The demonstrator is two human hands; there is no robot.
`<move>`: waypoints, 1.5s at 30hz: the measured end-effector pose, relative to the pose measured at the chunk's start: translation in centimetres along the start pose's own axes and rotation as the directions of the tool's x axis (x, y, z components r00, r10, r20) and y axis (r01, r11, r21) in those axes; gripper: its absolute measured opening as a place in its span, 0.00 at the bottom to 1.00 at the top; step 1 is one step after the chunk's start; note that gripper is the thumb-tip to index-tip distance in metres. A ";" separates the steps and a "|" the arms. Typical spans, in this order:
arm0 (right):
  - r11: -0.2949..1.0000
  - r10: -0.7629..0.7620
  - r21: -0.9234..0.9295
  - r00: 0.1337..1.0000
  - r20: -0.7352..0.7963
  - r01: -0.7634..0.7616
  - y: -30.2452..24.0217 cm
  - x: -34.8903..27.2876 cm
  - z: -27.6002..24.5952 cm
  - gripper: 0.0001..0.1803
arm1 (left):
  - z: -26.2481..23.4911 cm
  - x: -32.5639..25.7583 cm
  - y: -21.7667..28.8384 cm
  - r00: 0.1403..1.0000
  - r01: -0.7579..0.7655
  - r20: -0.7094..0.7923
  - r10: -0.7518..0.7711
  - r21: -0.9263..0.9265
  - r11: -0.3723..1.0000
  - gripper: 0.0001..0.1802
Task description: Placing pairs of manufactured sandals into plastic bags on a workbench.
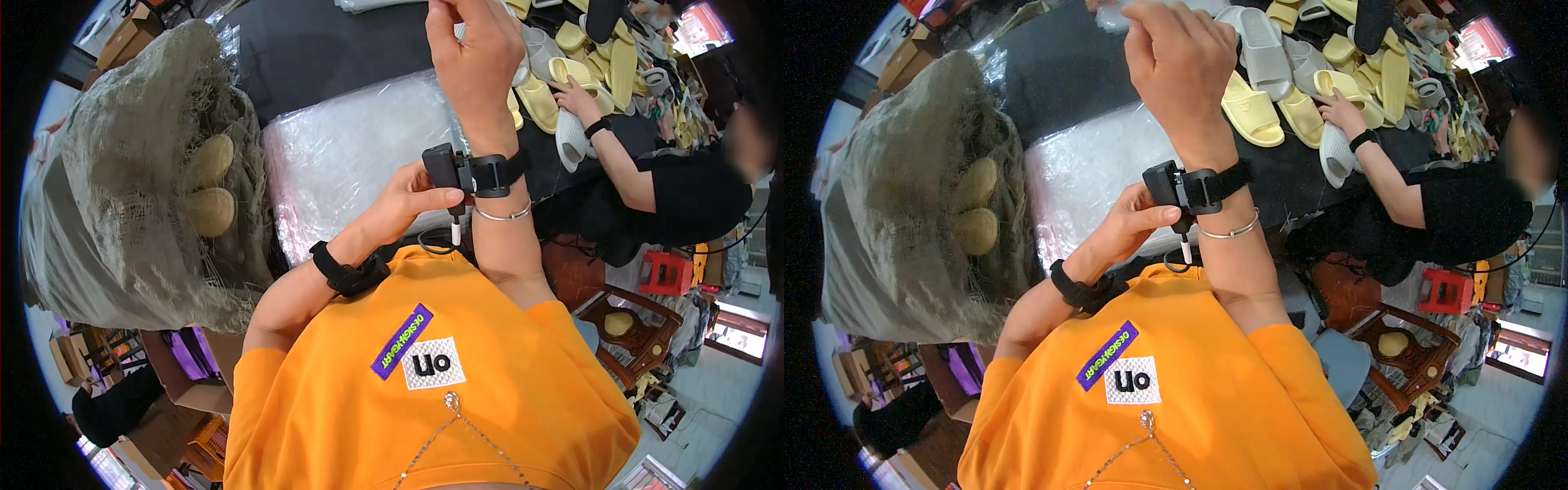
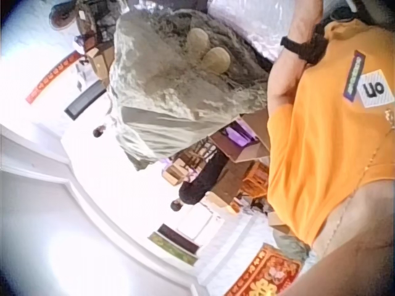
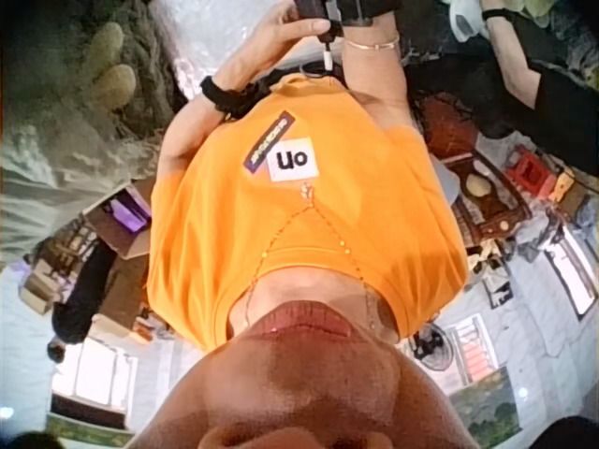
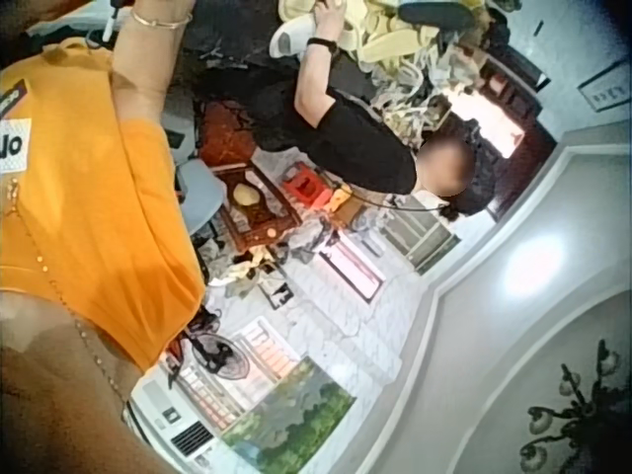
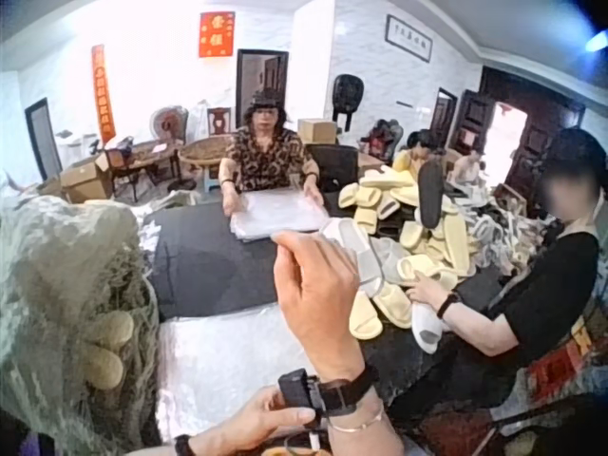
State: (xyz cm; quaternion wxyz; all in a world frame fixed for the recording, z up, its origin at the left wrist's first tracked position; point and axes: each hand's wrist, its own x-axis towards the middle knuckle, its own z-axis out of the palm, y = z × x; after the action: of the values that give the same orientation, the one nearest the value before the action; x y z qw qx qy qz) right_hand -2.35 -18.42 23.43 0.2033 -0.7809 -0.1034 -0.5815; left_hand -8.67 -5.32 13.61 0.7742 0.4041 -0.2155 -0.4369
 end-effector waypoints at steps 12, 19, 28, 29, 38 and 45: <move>0.983 -0.011 0.186 0.997 0.083 -0.005 0.0 -0.5 -0.6 0.05 | 0.3 -0.1 0.1 0.990 0.055 0.133 -0.055 0.006 0.998 0.24; 0.534 0.501 0.674 0.833 0.234 -0.510 2.5 -2.2 -1.1 0.08 | -1.9 1.0 -0.3 0.999 0.029 0.041 -0.027 -0.032 0.999 0.39; -0.047 0.764 0.819 0.507 0.398 -0.572 8.4 -3.8 -1.1 0.08 | -8.5 1.6 7.5 0.779 -0.499 -0.531 0.334 -0.203 0.842 0.25; -0.160 0.794 0.856 0.451 0.408 -0.492 10.2 -4.3 -0.1 0.07 | -10.4 1.1 7.7 0.833 -0.528 -0.382 0.401 -0.333 0.781 0.26; -0.468 0.738 0.723 0.226 0.636 -0.508 11.2 -5.5 1.8 0.07 | -15.4 0.6 10.9 0.804 -0.591 -0.326 0.497 -0.530 0.608 0.31; -0.345 0.146 0.193 0.151 0.978 -0.919 -6.9 -8.2 3.1 0.27 | -14.9 1.3 13.1 0.605 -0.782 -0.565 0.560 -0.290 0.552 0.26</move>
State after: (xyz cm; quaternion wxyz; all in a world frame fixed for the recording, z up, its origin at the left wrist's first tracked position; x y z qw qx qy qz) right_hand -4.91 -10.29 16.27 0.8548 -0.4945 -0.0194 0.1560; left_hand 8.80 3.93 15.60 0.9860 0.1474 -0.0654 -0.0430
